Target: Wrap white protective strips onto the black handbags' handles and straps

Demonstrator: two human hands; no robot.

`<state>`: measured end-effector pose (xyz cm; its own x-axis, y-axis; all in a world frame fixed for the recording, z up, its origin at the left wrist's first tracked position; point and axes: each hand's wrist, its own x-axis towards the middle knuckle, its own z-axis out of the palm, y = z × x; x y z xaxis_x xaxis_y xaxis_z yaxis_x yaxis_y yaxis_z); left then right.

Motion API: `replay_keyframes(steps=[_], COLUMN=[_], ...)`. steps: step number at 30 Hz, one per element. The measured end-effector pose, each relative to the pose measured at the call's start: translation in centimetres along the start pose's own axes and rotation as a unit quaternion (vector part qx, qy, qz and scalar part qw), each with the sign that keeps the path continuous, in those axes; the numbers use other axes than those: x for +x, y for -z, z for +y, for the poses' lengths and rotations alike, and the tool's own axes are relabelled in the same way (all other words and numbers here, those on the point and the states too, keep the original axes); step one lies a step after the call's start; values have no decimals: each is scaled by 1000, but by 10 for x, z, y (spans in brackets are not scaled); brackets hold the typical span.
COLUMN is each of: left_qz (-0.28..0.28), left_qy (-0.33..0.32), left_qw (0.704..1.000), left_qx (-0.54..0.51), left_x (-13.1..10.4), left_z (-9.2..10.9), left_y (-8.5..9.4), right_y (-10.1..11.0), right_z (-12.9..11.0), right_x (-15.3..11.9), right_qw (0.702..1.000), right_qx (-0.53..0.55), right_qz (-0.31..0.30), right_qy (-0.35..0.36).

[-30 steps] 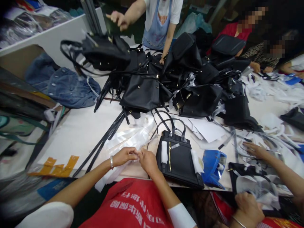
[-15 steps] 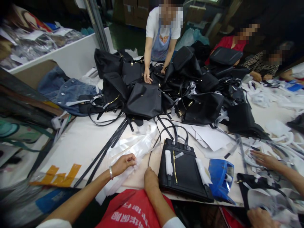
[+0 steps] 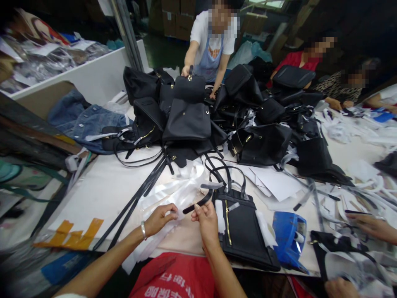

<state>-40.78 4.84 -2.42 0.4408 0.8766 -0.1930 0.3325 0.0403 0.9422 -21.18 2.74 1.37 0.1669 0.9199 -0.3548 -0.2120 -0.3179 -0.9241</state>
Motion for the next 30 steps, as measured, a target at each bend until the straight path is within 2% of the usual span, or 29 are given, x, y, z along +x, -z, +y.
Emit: replay_keyframes(steps=[9,13,16,22,25,28,30], left_qz=[-9,-33,-24,-8,-2,15,28], left_qy=[24,79,110,155,149,142,145], left_qw=[999,989,974,952,952,957,960], left_qx=[-21,-123,-195,-265,-268,-253,-239], left_x=[0,-1,1,9,13,15,16], left_z=[3,-2,-4,-2,1,4,5], left_y=[-7,-14,-18,-23,-27,-31,-33], right_y=[1,7,9,8,8,10,14], right_z=[25,26,27,34,38,39,38], right_x=[-1,2,2,1,0,-1,2], right_qw=[999,999,999,996,993,983,974], right_qx=[-12,-16,-11,28,52,76,99], right_qz=[-14,15,16,-1,-15,-42,-36], right_qy=[-43,-28,-36,-82,-108,-162,-199])
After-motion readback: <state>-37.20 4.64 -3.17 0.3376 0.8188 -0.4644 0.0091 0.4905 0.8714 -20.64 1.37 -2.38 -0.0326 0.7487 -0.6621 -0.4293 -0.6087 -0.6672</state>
